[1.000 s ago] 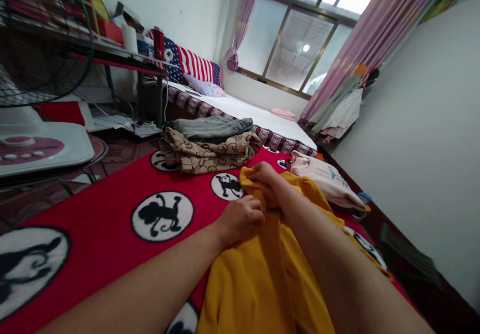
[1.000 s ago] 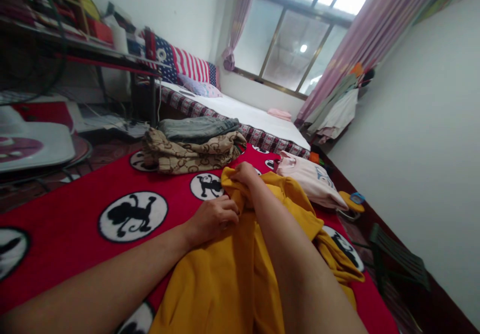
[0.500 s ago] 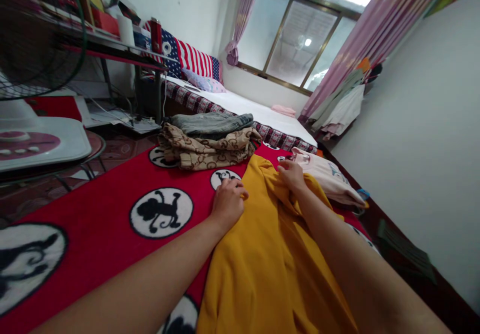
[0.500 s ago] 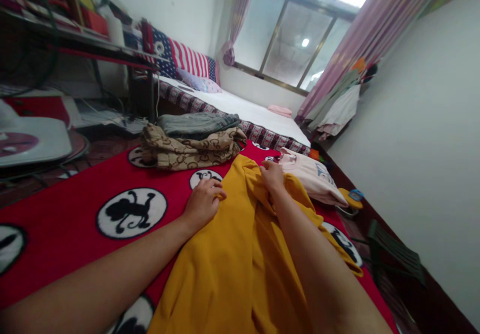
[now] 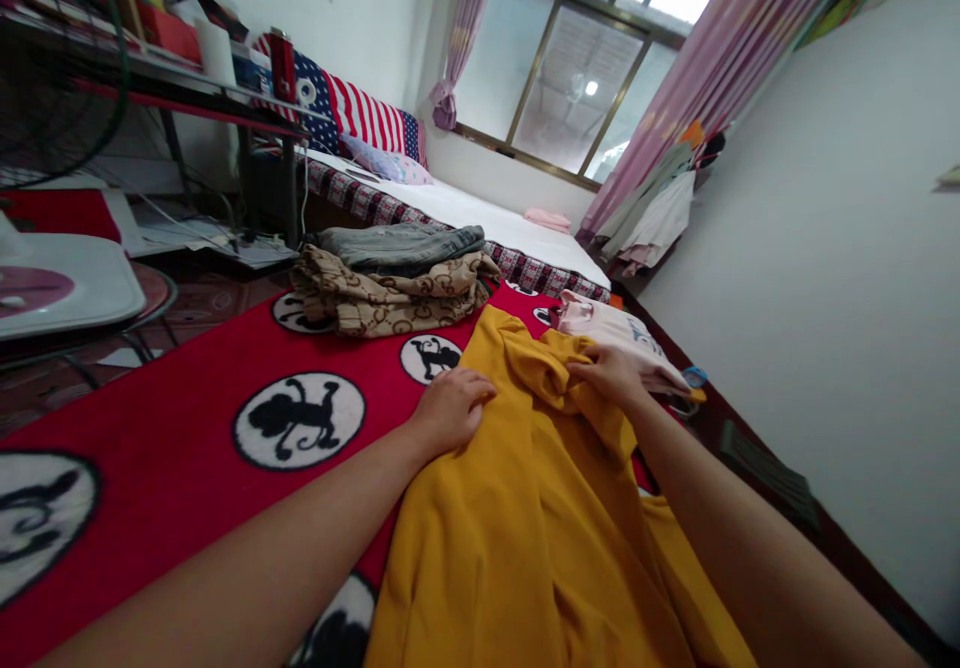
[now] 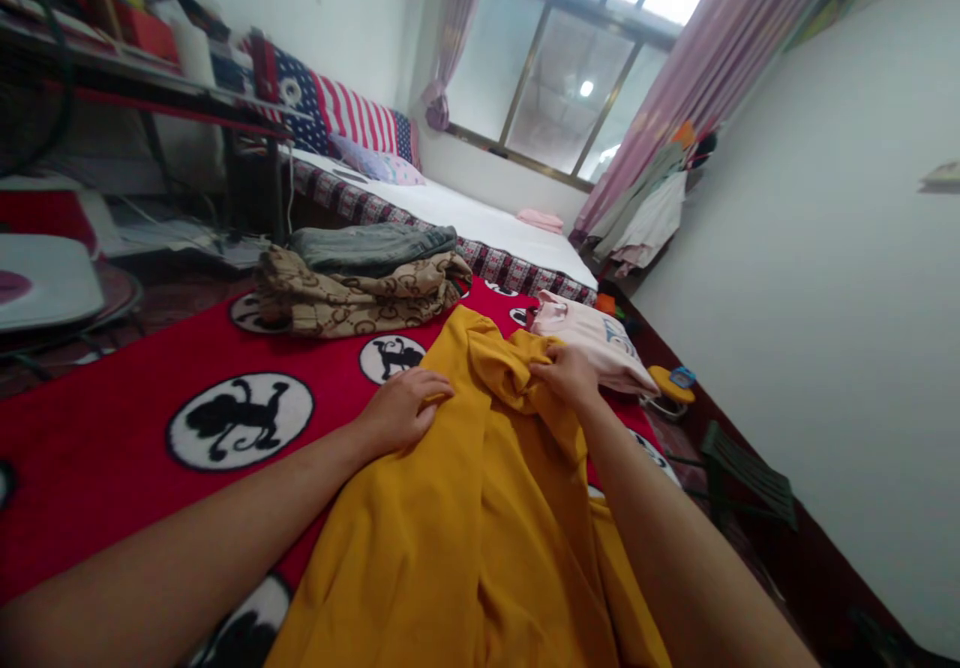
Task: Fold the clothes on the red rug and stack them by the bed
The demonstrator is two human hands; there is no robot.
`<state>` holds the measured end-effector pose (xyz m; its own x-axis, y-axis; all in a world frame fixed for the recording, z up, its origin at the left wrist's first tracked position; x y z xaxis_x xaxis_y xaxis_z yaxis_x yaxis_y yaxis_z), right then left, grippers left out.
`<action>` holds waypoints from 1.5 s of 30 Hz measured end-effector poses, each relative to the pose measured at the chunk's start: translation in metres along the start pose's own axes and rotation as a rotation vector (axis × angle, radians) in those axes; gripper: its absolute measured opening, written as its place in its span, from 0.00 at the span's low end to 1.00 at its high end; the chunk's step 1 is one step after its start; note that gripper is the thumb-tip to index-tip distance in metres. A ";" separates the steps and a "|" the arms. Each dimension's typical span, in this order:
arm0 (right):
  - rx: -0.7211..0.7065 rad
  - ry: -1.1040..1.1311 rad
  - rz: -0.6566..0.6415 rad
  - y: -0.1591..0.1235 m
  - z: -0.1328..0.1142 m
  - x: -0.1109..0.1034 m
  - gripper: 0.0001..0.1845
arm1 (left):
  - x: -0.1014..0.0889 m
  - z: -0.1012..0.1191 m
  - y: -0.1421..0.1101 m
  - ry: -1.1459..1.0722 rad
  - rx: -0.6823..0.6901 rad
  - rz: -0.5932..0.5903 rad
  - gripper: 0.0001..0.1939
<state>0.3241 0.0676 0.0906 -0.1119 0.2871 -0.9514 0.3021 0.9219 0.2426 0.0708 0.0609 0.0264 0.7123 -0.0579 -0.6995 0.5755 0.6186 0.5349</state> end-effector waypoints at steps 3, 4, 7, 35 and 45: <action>0.138 -0.164 0.200 -0.002 0.014 -0.024 0.16 | 0.000 -0.006 0.002 -0.038 -0.025 0.005 0.18; 0.158 -0.239 0.228 -0.005 0.016 -0.025 0.16 | 0.000 -0.009 0.002 -0.059 -0.037 0.007 0.17; 0.058 -0.350 0.261 -0.017 0.004 -0.015 0.15 | 0.001 -0.017 0.004 -0.137 -0.079 0.003 0.17; -0.593 0.406 0.224 -0.142 -0.092 0.034 0.16 | 0.006 0.033 0.048 0.250 -0.077 -0.198 0.14; -0.528 0.376 0.173 -0.143 -0.090 0.037 0.16 | 0.041 0.034 0.120 0.446 -0.081 -0.212 0.24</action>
<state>0.1920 -0.0300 0.0382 -0.4545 0.4248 -0.7829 -0.1478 0.8308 0.5366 0.1821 0.1063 0.0780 0.3321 0.1410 -0.9327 0.6435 0.6891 0.3333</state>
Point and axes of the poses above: each hand's wrist, its own y-axis towards the middle knuckle, its own x-axis out of the palm, z = x × y, the point moved 9 cm from there along y, towards the middle knuckle, and after that the axes turned 2 degrees about x, right-handed, at the moved point
